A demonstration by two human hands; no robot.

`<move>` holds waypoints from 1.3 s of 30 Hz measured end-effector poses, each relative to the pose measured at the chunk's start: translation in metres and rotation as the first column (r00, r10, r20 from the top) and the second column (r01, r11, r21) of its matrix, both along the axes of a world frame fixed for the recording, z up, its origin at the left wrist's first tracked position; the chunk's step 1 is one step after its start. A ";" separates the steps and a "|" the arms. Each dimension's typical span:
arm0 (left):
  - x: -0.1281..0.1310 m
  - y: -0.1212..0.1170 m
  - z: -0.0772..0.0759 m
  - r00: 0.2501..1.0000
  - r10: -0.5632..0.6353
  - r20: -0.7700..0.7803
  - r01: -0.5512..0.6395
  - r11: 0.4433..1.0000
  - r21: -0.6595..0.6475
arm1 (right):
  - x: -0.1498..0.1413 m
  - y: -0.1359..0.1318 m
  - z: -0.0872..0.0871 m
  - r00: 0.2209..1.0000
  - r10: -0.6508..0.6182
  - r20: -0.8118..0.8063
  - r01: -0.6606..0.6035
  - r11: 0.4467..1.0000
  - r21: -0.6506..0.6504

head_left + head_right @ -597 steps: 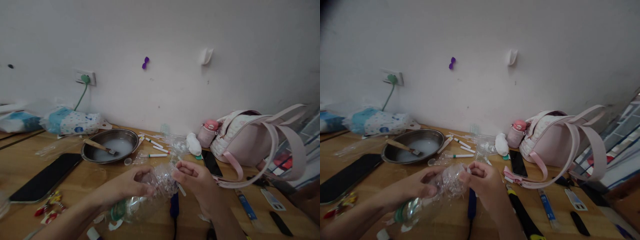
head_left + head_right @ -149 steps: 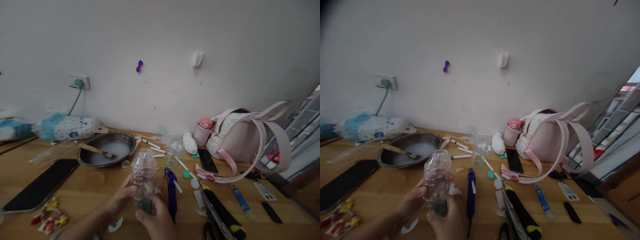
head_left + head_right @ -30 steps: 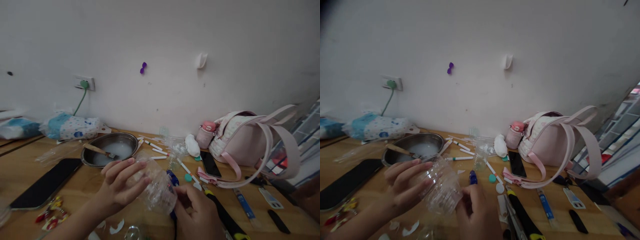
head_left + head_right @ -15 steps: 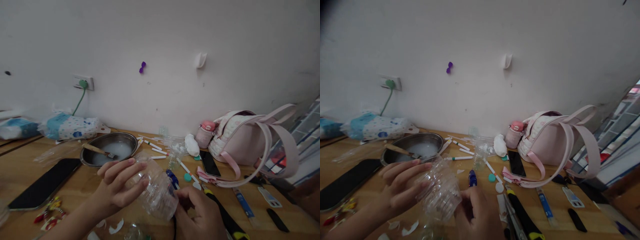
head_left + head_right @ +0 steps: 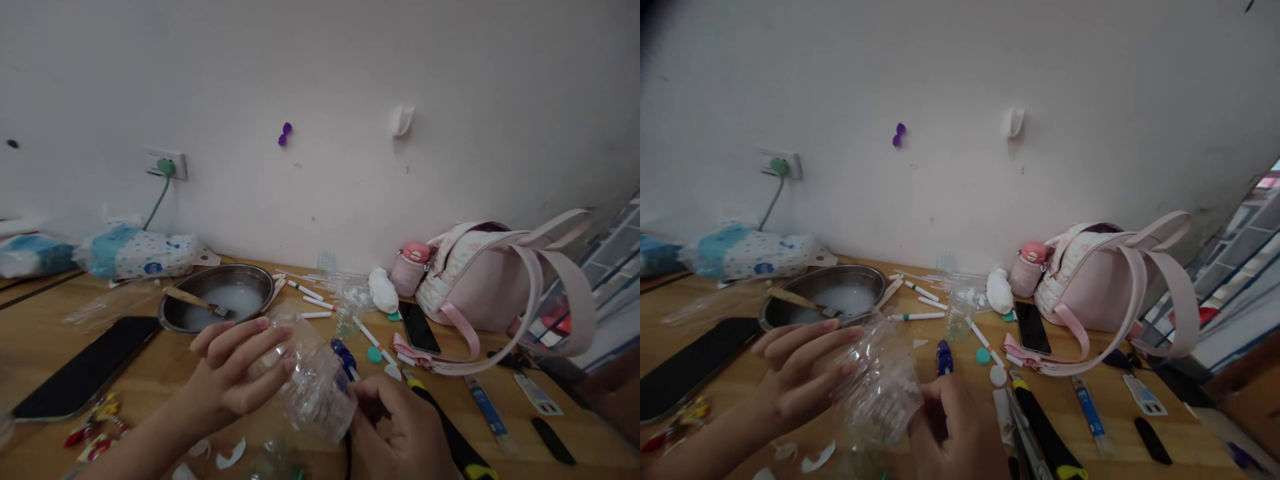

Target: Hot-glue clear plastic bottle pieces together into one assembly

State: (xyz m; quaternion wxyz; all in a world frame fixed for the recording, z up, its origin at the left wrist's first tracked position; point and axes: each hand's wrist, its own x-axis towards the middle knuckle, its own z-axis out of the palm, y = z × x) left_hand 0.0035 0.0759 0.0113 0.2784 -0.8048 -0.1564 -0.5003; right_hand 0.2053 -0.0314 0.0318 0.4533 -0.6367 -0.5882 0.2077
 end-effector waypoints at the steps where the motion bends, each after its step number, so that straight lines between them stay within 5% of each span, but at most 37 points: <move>1: -0.001 0.000 -0.001 1.000 0.000 -0.010 0.000 1.000 -0.006 | 0.000 0.000 0.001 1.000 0.002 0.004 -0.002 1.000 -0.006; 8: -0.004 -0.002 -0.003 0.998 0.000 -0.056 -0.005 0.995 -0.102 | 0.004 0.001 0.011 0.999 0.014 -0.032 -0.017 0.995 -0.098; 11: 0.001 -0.008 0.006 0.990 -0.028 -0.137 -0.013 0.957 -0.289 | 0.007 0.004 0.015 0.989 0.010 -0.148 -0.029 0.991 -0.129; 15: 0.010 -0.017 0.021 0.972 -0.130 -0.195 -0.031 0.754 -0.656 | 0.012 0.009 0.015 0.966 -0.005 -0.259 -0.031 0.990 -0.136; 18: 0.012 -0.020 0.026 0.955 -0.218 -0.201 -0.042 0.570 -0.821 | 0.015 0.009 0.014 0.974 -0.026 -0.225 0.040 0.998 0.056; 21: 0.012 -0.023 0.026 0.948 -0.239 -0.208 -0.092 0.421 -0.902 | 0.016 0.006 0.015 0.981 0.042 -0.189 -0.009 0.985 0.172; 26: 0.013 -0.029 0.029 0.947 -0.271 -0.174 -0.095 0.282 -0.955 | 0.017 0.005 0.016 0.962 0.060 -0.266 -0.062 0.998 0.002; 34: 0.019 -0.034 0.042 0.934 -0.276 -0.225 -0.161 0.236 -0.958 | 0.022 0.009 0.008 0.940 0.114 -0.322 -0.167 0.975 -0.143; 39: 0.020 -0.036 0.038 0.950 -0.265 -0.164 -0.090 0.271 -0.958 | 0.022 0.009 0.004 0.940 0.105 -0.325 -0.162 0.975 -0.152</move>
